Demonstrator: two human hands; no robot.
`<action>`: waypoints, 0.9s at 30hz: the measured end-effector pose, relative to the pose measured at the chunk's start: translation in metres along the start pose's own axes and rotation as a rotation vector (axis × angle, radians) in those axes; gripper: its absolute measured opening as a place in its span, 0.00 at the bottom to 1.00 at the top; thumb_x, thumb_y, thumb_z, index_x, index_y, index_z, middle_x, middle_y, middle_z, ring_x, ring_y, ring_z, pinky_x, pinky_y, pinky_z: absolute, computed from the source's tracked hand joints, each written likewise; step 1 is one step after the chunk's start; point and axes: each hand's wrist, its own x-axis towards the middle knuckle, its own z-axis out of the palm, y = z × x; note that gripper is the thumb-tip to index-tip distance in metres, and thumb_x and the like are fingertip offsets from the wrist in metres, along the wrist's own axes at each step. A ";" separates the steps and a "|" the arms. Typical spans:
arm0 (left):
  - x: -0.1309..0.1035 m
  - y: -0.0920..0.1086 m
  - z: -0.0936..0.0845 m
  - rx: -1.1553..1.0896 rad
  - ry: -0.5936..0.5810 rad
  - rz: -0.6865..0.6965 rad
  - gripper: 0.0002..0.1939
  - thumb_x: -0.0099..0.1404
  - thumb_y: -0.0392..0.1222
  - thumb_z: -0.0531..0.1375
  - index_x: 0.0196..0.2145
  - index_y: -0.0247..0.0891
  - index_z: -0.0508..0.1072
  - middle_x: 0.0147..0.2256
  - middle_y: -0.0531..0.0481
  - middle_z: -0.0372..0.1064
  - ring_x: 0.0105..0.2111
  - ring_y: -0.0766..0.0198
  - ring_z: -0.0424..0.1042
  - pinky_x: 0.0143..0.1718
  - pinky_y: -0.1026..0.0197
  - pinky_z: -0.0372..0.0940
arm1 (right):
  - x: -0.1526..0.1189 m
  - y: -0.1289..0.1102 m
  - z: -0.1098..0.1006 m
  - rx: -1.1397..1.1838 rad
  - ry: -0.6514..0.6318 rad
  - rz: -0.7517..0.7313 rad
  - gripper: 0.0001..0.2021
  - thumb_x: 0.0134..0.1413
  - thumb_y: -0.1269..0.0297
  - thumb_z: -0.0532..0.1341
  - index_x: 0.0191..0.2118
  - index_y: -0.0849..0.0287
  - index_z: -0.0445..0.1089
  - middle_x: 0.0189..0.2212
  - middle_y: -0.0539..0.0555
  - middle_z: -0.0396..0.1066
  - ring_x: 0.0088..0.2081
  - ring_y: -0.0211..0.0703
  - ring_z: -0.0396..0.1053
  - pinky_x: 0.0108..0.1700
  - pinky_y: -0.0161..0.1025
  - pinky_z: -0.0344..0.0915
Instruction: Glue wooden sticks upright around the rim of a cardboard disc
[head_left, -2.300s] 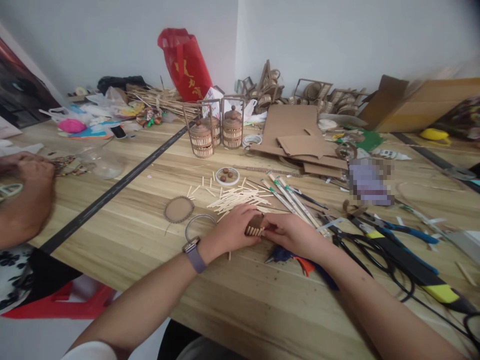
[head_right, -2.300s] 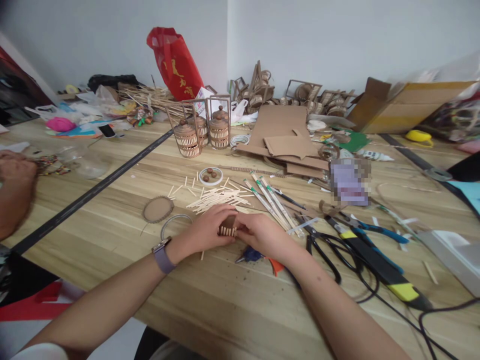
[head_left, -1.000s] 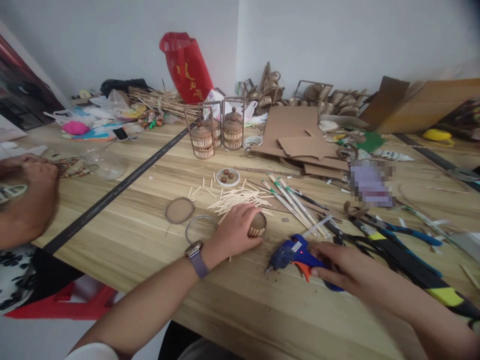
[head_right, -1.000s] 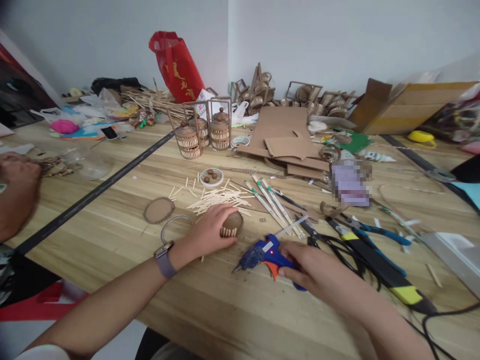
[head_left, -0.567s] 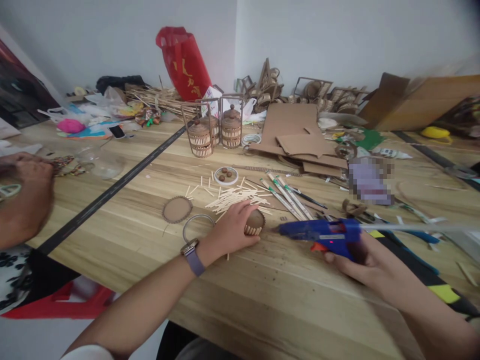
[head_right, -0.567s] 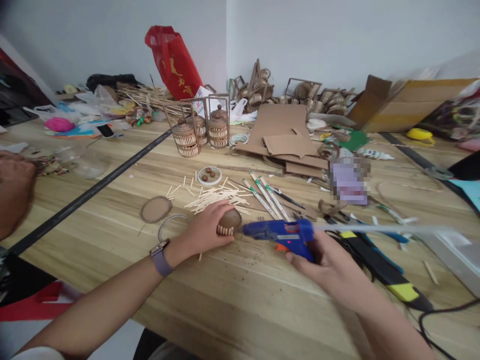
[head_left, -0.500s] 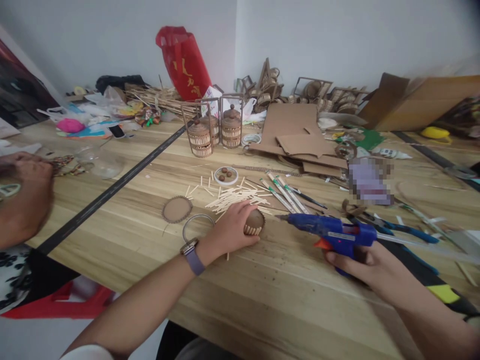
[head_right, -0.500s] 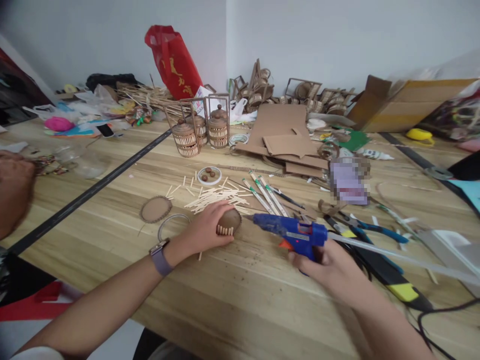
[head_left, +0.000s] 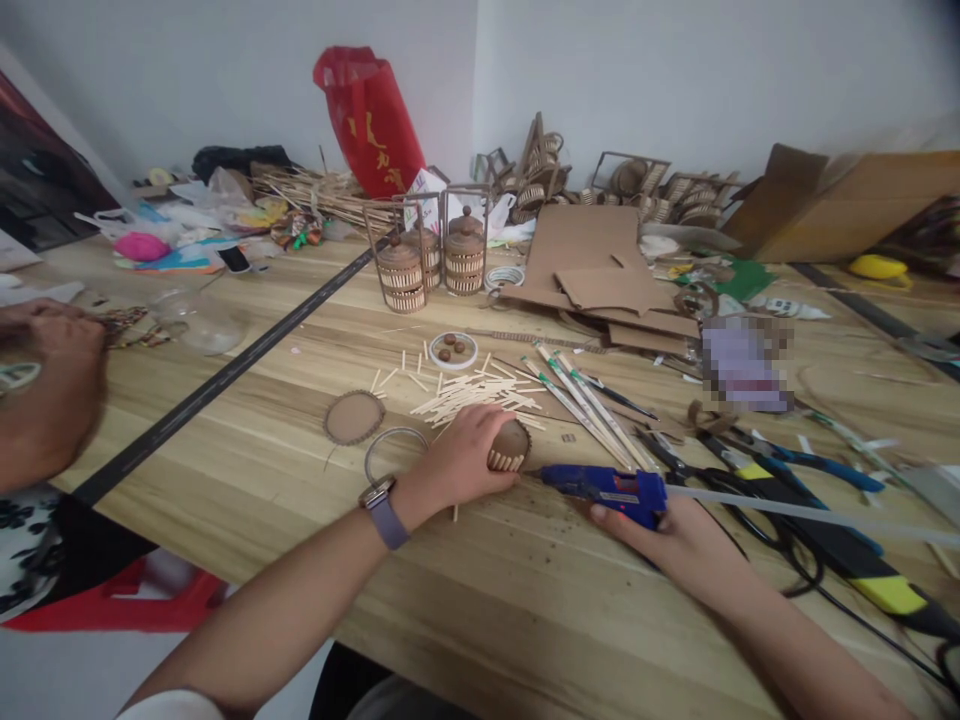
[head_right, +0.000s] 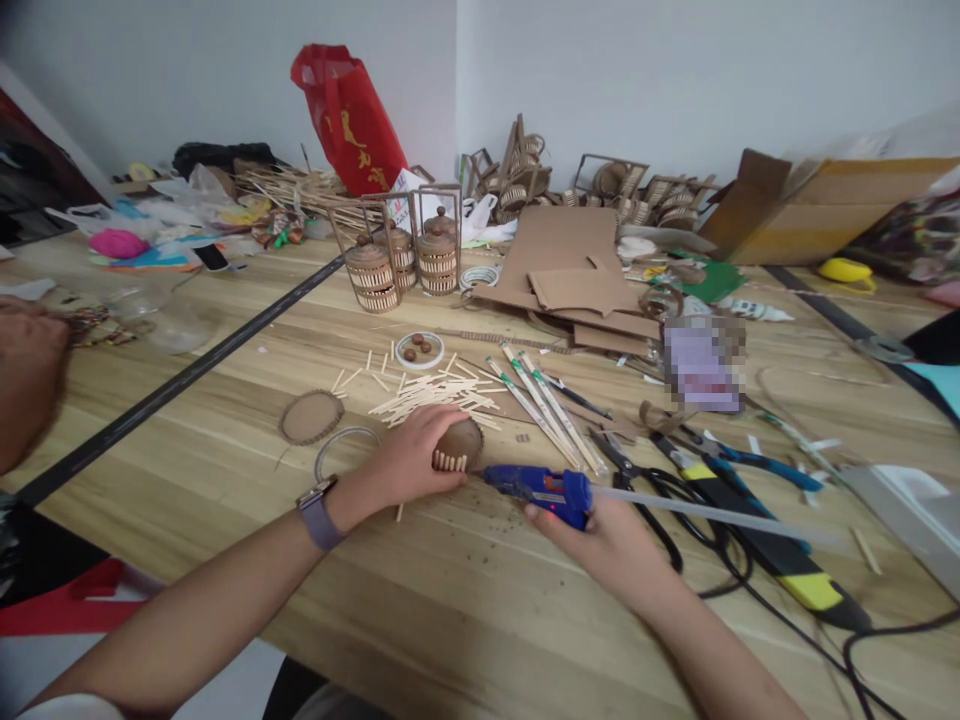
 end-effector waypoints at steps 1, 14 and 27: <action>0.000 0.000 0.000 0.001 -0.001 0.003 0.34 0.52 0.39 0.68 0.55 0.42 0.62 0.56 0.40 0.62 0.58 0.47 0.59 0.59 0.42 0.56 | -0.001 0.001 0.001 -0.018 0.014 0.009 0.15 0.50 0.51 0.60 0.35 0.56 0.76 0.34 0.54 0.80 0.35 0.53 0.76 0.39 0.46 0.73; 0.000 -0.002 0.001 -0.006 0.001 0.004 0.33 0.52 0.40 0.68 0.55 0.43 0.62 0.56 0.42 0.62 0.58 0.48 0.59 0.59 0.43 0.57 | -0.001 -0.002 0.008 -0.099 0.048 0.013 0.18 0.50 0.48 0.57 0.31 0.56 0.78 0.30 0.54 0.80 0.33 0.55 0.77 0.37 0.46 0.74; 0.001 0.002 -0.001 0.029 -0.013 -0.006 0.34 0.51 0.39 0.68 0.55 0.38 0.63 0.56 0.39 0.63 0.57 0.48 0.60 0.59 0.45 0.57 | 0.000 -0.007 0.010 -0.104 0.069 -0.015 0.19 0.51 0.50 0.57 0.36 0.58 0.78 0.33 0.56 0.80 0.36 0.55 0.77 0.40 0.47 0.74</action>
